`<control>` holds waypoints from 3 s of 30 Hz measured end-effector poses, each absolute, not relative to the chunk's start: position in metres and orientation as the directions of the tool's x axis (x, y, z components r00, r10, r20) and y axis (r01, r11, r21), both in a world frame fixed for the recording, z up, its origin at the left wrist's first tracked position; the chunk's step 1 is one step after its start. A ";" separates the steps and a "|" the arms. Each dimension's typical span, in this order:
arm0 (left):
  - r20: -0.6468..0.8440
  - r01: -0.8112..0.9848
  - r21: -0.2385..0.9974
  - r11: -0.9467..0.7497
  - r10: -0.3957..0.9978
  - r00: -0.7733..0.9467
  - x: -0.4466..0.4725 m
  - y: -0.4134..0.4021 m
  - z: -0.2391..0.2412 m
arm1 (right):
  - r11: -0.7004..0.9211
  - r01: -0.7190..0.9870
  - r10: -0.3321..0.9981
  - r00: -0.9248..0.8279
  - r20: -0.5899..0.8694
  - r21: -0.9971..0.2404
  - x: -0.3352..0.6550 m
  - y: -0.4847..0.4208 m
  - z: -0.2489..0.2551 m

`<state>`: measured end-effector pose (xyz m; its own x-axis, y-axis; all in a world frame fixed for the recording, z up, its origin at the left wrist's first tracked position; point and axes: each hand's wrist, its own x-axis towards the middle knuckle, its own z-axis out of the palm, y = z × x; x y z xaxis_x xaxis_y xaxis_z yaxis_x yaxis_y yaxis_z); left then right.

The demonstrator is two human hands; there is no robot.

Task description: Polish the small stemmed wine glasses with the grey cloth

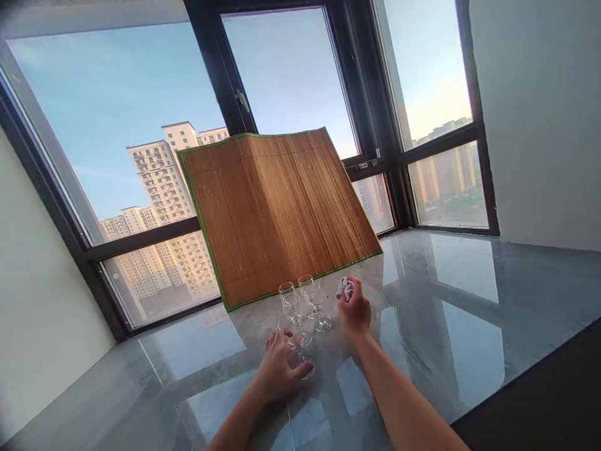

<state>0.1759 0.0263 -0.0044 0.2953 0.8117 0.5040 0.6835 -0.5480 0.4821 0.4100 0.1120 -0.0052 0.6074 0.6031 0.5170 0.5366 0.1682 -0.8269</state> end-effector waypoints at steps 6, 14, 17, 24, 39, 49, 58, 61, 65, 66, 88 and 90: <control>0.378 0.715 0.423 -0.556 0.826 0.419 0.170 0.025 -0.003 | 0.174 0.549 0.605 0.596 0.529 -0.818 0.410 0.115 -0.009; 0.324 0.662 0.418 -0.622 0.783 0.532 0.163 0.031 0.003 | 0.169 0.539 0.649 0.570 0.505 -0.825 0.410 0.115 -0.011; 0.312 0.639 0.430 -0.638 0.769 0.558 0.163 0.032 0.003 | 0.172 0.551 0.658 0.553 0.511 -0.817 0.409 0.114 -0.012; 0.126 0.741 0.293 -0.604 0.793 0.596 0.168 0.033 0.012 | 0.144 0.552 0.701 0.529 0.479 -0.821 0.408 0.110 -0.009; -0.048 0.810 0.184 -0.557 0.818 0.574 0.174 0.035 0.021 | 0.080 0.580 0.761 0.490 0.425 -0.811 0.405 0.106 0.000; -0.038 0.818 0.194 -0.541 0.829 0.558 0.181 0.049 0.017 | 0.075 0.605 0.779 0.461 0.426 -0.792 0.403 0.109 -0.002; -0.055 0.830 0.184 -0.526 0.838 0.543 0.190 0.061 0.019 | 0.107 0.618 0.785 0.428 0.448 -0.779 0.403 0.112 -0.005; -0.056 0.834 0.184 -0.520 0.841 0.537 0.189 0.063 0.016 | 0.108 0.617 0.787 0.426 0.446 -0.780 0.403 0.111 -0.006; -0.037 0.851 0.165 -0.498 0.859 0.510 0.187 0.066 0.010 | 0.110 0.615 0.793 0.419 0.442 -0.781 0.403 0.111 -0.006; -0.033 0.855 0.156 -0.494 0.863 0.504 0.187 0.067 0.009 | 0.112 0.615 0.795 0.417 0.442 -0.781 0.403 0.111 -0.006; -0.085 0.905 0.134 -0.404 0.905 0.417 0.140 0.082 0.008 | 0.098 0.631 0.817 0.391 0.424 -0.769 0.402 0.106 -0.003; -0.090 0.914 0.131 -0.384 0.913 0.397 0.136 0.079 0.010 | 0.096 0.634 0.815 0.392 0.427 -0.767 0.402 0.106 -0.004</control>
<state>0.1362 0.0789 0.0101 0.3970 0.9134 -0.0901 0.9139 -0.3843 0.1309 0.4023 0.1062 -0.0037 0.3921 0.8151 0.4265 0.6342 0.0964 -0.7671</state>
